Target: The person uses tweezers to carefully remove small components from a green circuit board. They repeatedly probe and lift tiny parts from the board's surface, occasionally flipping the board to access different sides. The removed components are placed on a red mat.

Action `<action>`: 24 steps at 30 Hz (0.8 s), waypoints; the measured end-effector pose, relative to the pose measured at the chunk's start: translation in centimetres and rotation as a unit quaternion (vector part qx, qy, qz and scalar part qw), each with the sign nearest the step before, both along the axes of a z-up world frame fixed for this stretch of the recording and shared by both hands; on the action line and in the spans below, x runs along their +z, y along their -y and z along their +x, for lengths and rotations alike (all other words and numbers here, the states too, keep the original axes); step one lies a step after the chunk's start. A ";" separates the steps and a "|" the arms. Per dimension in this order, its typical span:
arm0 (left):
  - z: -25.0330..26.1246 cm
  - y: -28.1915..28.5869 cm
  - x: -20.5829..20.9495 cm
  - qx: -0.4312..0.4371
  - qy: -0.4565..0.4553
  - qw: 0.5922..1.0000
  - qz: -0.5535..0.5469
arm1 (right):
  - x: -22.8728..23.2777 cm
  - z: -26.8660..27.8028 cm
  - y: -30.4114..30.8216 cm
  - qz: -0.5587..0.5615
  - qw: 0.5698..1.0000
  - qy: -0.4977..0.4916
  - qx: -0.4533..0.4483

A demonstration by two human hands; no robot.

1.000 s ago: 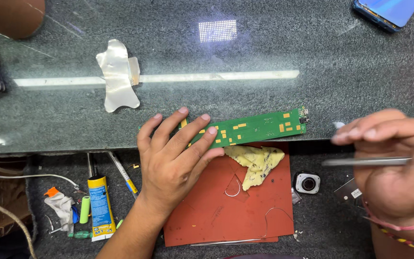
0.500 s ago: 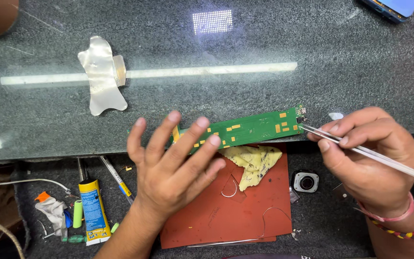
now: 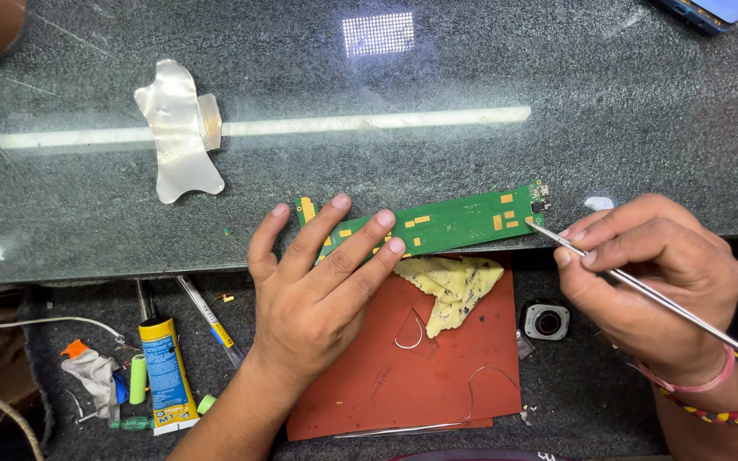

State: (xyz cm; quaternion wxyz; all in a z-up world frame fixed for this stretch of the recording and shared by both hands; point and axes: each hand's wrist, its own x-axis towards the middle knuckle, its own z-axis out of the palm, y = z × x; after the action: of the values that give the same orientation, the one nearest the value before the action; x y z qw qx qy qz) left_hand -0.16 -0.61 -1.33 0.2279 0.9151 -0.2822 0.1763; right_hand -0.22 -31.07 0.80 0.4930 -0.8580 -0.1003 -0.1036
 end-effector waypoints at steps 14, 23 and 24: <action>-0.1 0.1 0.0 0.005 -0.002 1.000 -0.009 | 0.2 0.2 -0.1 0.001 1.000 -0.005 0.024; 0.0 0.1 0.0 0.005 -0.001 1.000 -0.007 | 0.2 0.3 0.2 0.010 0.999 0.000 0.046; -0.1 0.1 0.0 0.006 0.000 1.000 -0.006 | 0.2 0.3 0.2 0.014 0.998 0.005 0.061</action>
State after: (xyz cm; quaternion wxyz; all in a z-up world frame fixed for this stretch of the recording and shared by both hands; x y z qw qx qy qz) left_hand -0.22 -0.73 -1.30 0.2323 0.9155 -0.2754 0.1792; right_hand 0.12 -31.29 1.00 0.5098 -0.8428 -0.1536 -0.0790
